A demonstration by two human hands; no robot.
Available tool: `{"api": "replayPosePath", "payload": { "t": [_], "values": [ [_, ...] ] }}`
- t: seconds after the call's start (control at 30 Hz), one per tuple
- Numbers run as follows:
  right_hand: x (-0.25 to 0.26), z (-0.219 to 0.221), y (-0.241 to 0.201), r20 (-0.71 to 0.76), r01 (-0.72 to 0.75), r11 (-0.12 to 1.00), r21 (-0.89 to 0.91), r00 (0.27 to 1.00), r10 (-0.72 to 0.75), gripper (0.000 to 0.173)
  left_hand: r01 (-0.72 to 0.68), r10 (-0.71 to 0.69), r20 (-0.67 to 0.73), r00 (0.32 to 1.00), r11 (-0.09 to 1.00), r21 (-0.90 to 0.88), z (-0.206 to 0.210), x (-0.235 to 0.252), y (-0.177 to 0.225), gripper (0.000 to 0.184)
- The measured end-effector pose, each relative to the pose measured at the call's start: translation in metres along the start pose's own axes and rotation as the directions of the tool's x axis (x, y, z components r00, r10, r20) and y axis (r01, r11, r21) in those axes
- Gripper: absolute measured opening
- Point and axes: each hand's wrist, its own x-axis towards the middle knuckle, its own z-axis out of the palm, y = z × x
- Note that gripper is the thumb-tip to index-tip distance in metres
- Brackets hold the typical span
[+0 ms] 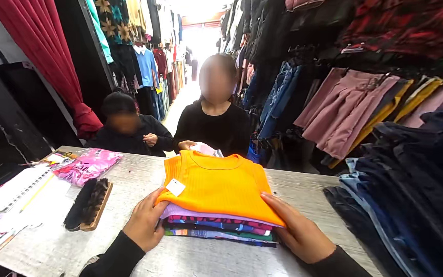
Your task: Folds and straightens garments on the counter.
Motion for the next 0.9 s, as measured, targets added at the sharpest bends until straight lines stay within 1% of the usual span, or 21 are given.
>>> {"api": "replayPosePath", "payload": {
  "t": [0.1, 0.17, 0.23, 0.33, 0.5, 0.57, 0.63, 0.7, 0.77, 0.8, 0.83, 0.9],
  "values": [
    [-0.003, -0.002, 0.002, -0.025, -0.017, 0.999, -0.035, 1.000, 0.016, 0.052, 0.016, -0.006, -0.086, 0.996, 0.994, 0.112, 0.006, 0.002, 0.004, 0.037],
    [-0.002, -0.005, 0.004, -0.056, -0.021, 0.999, -0.051, 0.998, 0.018, 0.049, 0.004, 0.031, -0.189, 0.982, 0.983, 0.182, 0.006, 0.005, 0.003, 0.025],
    [-0.001, -0.008, 0.005, -0.086, -0.017, 0.997, -0.073, 0.996, 0.011, 0.046, 0.010, 0.058, -0.269, 0.961, 0.970, 0.244, 0.001, 0.007, -0.001, 0.022],
    [0.000, -0.010, 0.005, -0.092, -0.033, 0.996, -0.085, 0.995, 0.025, 0.048, 0.044, 0.046, -0.335, 0.941, 0.966, 0.256, -0.007, 0.003, -0.001, 0.023],
    [-0.001, -0.007, 0.003, -0.046, -0.056, 0.996, -0.073, 0.998, 0.053, 0.050, 0.040, 0.038, -0.360, 0.932, 0.978, 0.205, -0.006, -0.001, -0.003, 0.025],
    [-0.001, -0.007, 0.003, -0.012, -0.066, 0.996, -0.057, 0.998, 0.066, 0.053, 0.038, 0.009, -0.361, 0.932, 0.992, 0.124, -0.005, 0.000, -0.004, 0.024],
    [-0.001, -0.005, 0.003, -0.009, -0.065, 0.997, -0.037, 0.998, 0.065, 0.052, 0.053, -0.046, -0.386, 0.921, 0.999, 0.007, -0.007, 0.000, -0.003, 0.021],
    [-0.001, -0.005, 0.004, -0.033, -0.065, 0.998, -0.005, 0.997, 0.065, 0.051, 0.105, -0.133, -0.433, 0.891, 0.991, -0.088, -0.016, 0.000, -0.001, 0.019],
    [-0.001, -0.009, 0.001, -0.042, -0.112, 0.990, 0.080, 0.992, 0.116, 0.053, 0.181, -0.253, -0.458, 0.852, 0.964, -0.194, -0.026, 0.001, 0.001, 0.020],
    [0.000, -0.012, -0.002, -0.036, -0.132, 0.983, 0.131, 0.990, 0.138, 0.055, 0.201, -0.291, -0.462, 0.838, 0.951, -0.234, -0.031, 0.005, 0.001, 0.020],
    [0.001, -0.016, -0.003, -0.031, -0.133, 0.975, 0.178, 0.990, 0.140, 0.056, 0.199, -0.291, -0.465, 0.836, 0.951, -0.238, -0.036, 0.012, 0.001, 0.020],
    [0.003, -0.017, -0.003, -0.042, -0.098, 0.960, 0.261, 0.993, 0.113, 0.054, 0.157, -0.212, -0.462, 0.861, 0.975, -0.155, -0.047, 0.031, 0.001, 0.022]
  ]
}}
